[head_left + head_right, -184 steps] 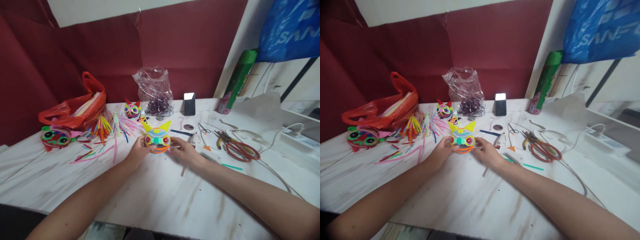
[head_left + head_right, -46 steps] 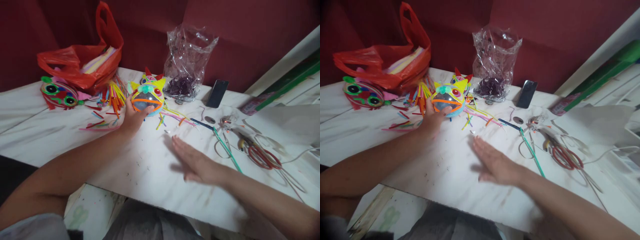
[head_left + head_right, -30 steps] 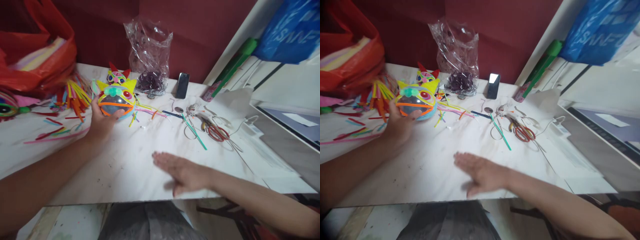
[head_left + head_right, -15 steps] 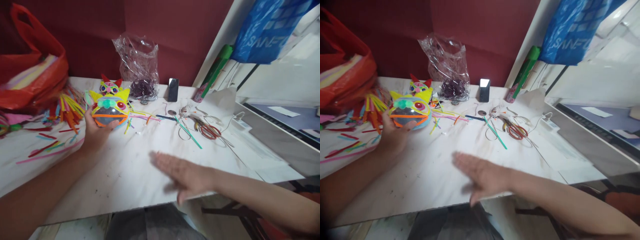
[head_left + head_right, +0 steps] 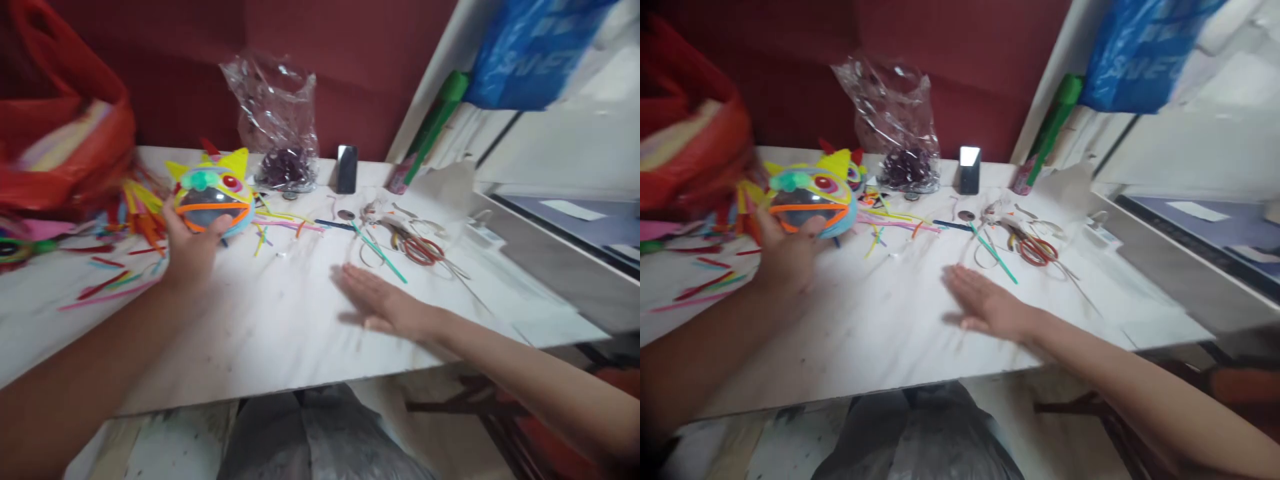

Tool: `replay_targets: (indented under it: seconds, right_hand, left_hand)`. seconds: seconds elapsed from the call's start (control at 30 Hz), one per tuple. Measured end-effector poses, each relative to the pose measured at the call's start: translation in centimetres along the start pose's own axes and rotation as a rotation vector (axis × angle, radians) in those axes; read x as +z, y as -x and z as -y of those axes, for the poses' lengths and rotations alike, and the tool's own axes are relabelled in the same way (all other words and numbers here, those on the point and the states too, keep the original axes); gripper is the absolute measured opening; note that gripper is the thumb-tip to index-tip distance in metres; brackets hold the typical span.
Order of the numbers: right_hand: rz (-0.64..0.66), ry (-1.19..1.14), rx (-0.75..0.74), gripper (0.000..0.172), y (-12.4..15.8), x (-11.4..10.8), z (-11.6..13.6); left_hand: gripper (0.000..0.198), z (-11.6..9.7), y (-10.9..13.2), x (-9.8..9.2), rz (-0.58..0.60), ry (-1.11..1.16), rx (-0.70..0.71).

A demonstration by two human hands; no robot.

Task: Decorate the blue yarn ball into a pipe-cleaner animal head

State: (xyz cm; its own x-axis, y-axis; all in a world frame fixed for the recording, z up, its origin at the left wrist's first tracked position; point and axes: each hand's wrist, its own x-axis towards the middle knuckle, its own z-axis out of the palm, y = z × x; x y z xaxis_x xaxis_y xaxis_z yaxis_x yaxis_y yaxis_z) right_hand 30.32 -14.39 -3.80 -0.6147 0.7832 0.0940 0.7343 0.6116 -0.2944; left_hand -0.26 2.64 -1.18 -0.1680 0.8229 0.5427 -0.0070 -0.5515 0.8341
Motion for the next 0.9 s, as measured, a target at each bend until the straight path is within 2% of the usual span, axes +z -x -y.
replay_targets:
  seconds: [0.03, 0.1, 0.17, 0.2, 0.27, 0.33, 0.37, 0.4, 0.47, 0.5, 0.53, 0.6, 0.63, 0.67, 0.73, 0.8, 0.83, 0.87, 0.9]
  right_hand:
    - [0.027, -0.047, -0.12, 0.086, -1.8, 0.6, 1.0]
    - [0.211, -0.119, -0.378, 0.092, -6.1, 1.9, 3.3]
    - [0.257, -0.135, -0.497, 0.088, -10.6, 3.2, 4.8]
    - [0.241, -0.126, -0.475, 0.088, -12.8, 3.7, 5.0]
    - [0.208, -0.083, -0.315, 0.086, -16.2, 4.2, 4.7]
    - [0.133, -0.044, -0.162, 0.085, -17.7, 4.4, 4.1]
    - [0.09, -0.054, -0.198, 0.086, -17.8, 4.4, 4.0]
    - [0.09, -0.086, -0.321, 0.086, -17.6, 4.5, 4.0]
    - [0.168, -0.145, -0.567, 0.086, -17.1, 4.6, 4.1]
    - [0.198, -0.154, -0.595, 0.085, -17.1, 4.6, 4.0]
    - [0.226, -0.146, -0.543, 0.084, -17.3, 4.6, 3.9]
    - [0.186, -0.099, -0.274, 0.084, -18.1, 4.3, 3.4]
    - [0.143, -0.094, -0.197, 0.081, -18.4, 4.1, 3.3]
    - [0.103, -0.105, -0.186, 0.081, -18.4, 4.0, 3.3]
    - [0.126, -0.161, -0.365, 0.091, -17.3, 3.9, 3.7]
    - [0.226, -0.214, -0.569, 0.095, -15.2, 3.8, 3.9]
    - [0.261, -0.219, -0.603, 0.093, -14.1, 3.8, 3.6]
    - [0.266, -0.205, -0.577, 0.092, -13.2, 3.6, 3.0]
    - [0.237, -0.173, -0.485, 0.09, -12.4, 3.3, 2.1]
  left_hand:
    - [0.067, -0.2, -0.1, 0.0, -0.035, 0.002, 0.02]
    - [0.064, -0.5, -0.2, -0.1, -0.044, 0.023, 0.033]
    - [0.067, -0.5, -0.4, -0.3, -0.067, 0.018, 0.04]
    - [0.069, -0.5, -0.5, -0.4, -0.07, 0.016, 0.047]
    - [0.071, -0.3, -0.6, -0.6, -0.072, 0.015, 0.051]
    - [0.072, -0.1, -0.8, -0.9, -0.074, 0.02, 0.036]
    - [0.072, 0.1, -0.9, -1.0, -0.08, 0.025, 0.029]
    - [0.072, 0.2, -1.0, -1.1, -0.082, 0.028, 0.026]
    - [0.073, 0.4, -1.2, -1.3, -0.074, 0.03, 0.04]
    - [0.074, 0.4, -1.2, -1.3, -0.066, 0.026, 0.049]
    - [0.075, 0.4, -1.1, -1.2, -0.058, 0.017, 0.057]
    - [0.077, 0.3, -0.8, -1.1, -0.047, -0.001, 0.06]
    - [0.078, 0.3, -0.7, -1.0, -0.05, -0.006, 0.055]
    - [0.078, 0.3, -0.5, -1.0, -0.052, -0.01, 0.049]
    - [0.08, 0.3, -0.4, -0.9, -0.054, -0.014, 0.037]
    - [0.082, 0.4, -0.3, -0.9, -0.039, -0.016, 0.03]
    - [0.084, 0.4, -0.3, -0.9, -0.03, -0.014, 0.029]
    - [0.084, 0.4, -0.2, -0.9, -0.022, -0.012, 0.028]
    - [0.084, 0.4, -0.2, -0.8, -0.017, -0.012, 0.023]
